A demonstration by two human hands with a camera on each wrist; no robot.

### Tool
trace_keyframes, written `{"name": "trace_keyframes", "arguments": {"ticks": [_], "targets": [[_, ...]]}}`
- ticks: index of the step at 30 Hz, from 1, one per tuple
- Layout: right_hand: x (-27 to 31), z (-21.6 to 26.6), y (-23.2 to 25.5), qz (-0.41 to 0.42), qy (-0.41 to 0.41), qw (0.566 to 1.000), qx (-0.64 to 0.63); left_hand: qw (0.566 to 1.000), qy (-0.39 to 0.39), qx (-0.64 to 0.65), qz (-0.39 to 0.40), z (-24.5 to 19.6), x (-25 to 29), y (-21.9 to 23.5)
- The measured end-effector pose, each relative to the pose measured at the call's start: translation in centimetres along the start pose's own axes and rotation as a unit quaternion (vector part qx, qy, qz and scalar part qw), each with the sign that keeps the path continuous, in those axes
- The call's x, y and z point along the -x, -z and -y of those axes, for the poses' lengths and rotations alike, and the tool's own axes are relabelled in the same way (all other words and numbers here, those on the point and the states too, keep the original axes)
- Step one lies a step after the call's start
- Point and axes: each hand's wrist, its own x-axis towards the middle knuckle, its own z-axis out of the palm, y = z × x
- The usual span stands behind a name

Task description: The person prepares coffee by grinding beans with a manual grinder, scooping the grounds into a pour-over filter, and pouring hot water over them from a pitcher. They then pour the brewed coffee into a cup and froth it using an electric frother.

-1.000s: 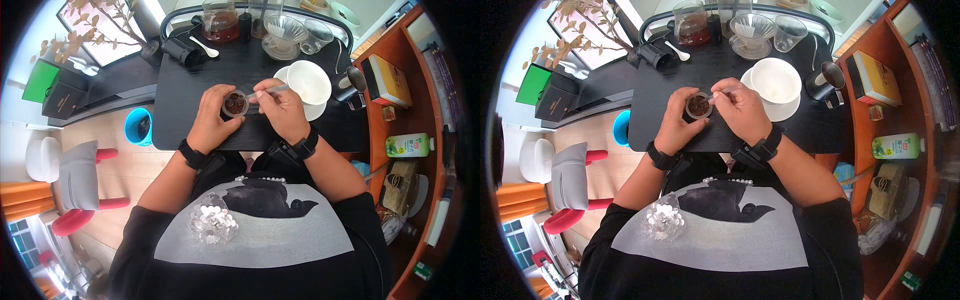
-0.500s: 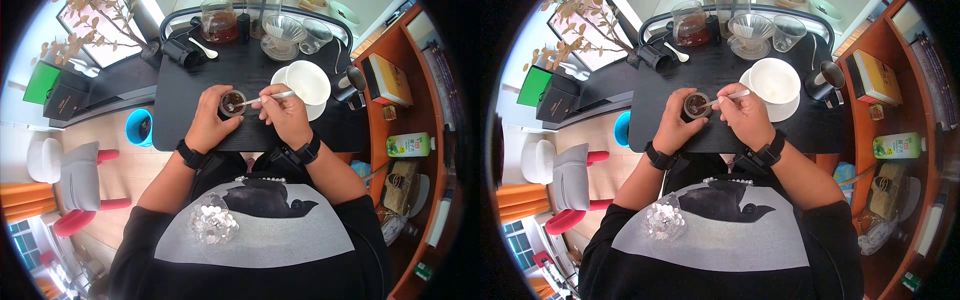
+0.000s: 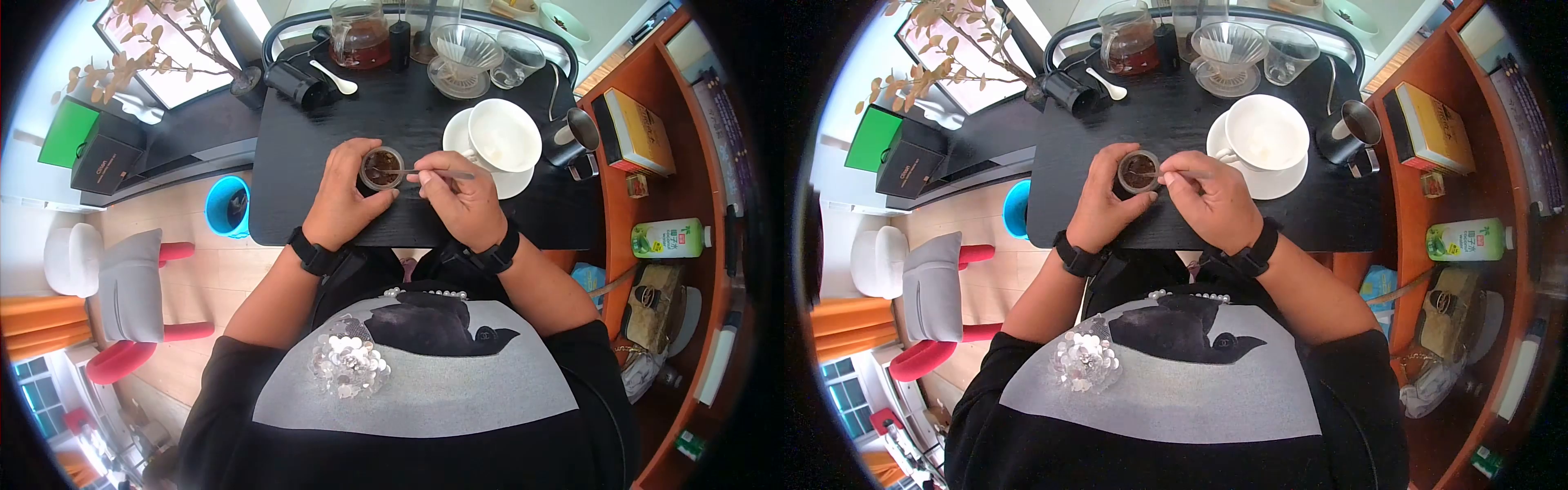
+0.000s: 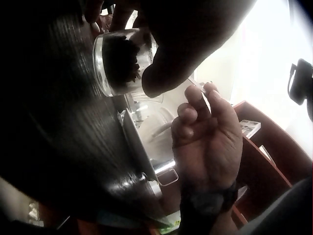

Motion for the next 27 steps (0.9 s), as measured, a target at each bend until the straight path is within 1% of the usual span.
{"name": "trace_keyframes", "arguments": {"ticks": [1, 3, 4, 10, 12, 13, 15, 16, 18, 19, 21, 22, 25, 27], "targets": [[0.0, -0.2, 0.0, 0.001, 0.000, 1.000, 0.000, 1.000, -0.002, 0.003, -0.003, 0.0, 0.0, 0.0], [0.1, -0.6, -0.1, 0.007, 0.045, 0.998, 0.034, 1.000, -0.003, 0.006, -0.003, 0.0, 0.0, 0.0], [0.1, -0.5, 0.0, 0.007, 0.045, 0.998, 0.034, 1.000, -0.004, 0.010, -0.003, 0.0, 0.0, 0.0], [0.1, 0.0, 0.0, -0.002, 0.000, 1.000, -0.017, 1.000, 0.005, -0.002, 0.005, 0.1, 0.0, 0.0], [0.0, 0.3, 0.0, -0.016, -0.062, 0.997, -0.046, 1.000, 0.004, 0.006, 0.006, -0.2, 0.0, 0.1], [-0.1, 0.4, 0.1, -0.016, -0.062, 0.997, -0.046, 1.000, 0.003, 0.014, 0.007, -0.3, 0.1, 0.2], [-0.2, 0.5, 0.2, -0.007, 0.011, 0.999, 0.049, 1.000, -0.003, 0.014, 0.001, -0.3, 0.3, 0.1], [-0.3, 0.7, 0.2, -0.008, 0.010, 0.999, 0.049, 1.000, -0.010, 0.014, -0.005, -0.3, 0.3, 0.0], [-0.6, 1.2, 0.0, 0.011, 0.095, 0.985, 0.143, 1.000, -0.022, 0.012, -0.007, -0.1, 0.4, -0.2], [-0.7, 1.0, -0.2, 0.010, 0.094, 0.985, 0.143, 0.999, -0.034, 0.010, -0.011, 0.0, 0.4, -0.3], [-0.8, 0.6, -0.7, 0.010, 0.171, 0.971, 0.166, 0.999, -0.048, -0.001, -0.009, 0.0, 0.4, -0.4], [-0.9, 0.6, -0.8, 0.010, 0.171, 0.971, 0.166, 0.998, -0.061, -0.013, -0.009, 0.0, 0.4, -0.4], [-1.0, 0.8, -0.9, 0.021, 0.153, 0.972, 0.176, 0.998, -0.060, -0.014, -0.007, -0.1, 0.3, -0.3], [-1.0, 0.8, -0.9, 0.028, 0.118, 0.976, 0.179, 0.998, -0.063, -0.013, -0.008, -0.1, 0.3, -0.3]]}}
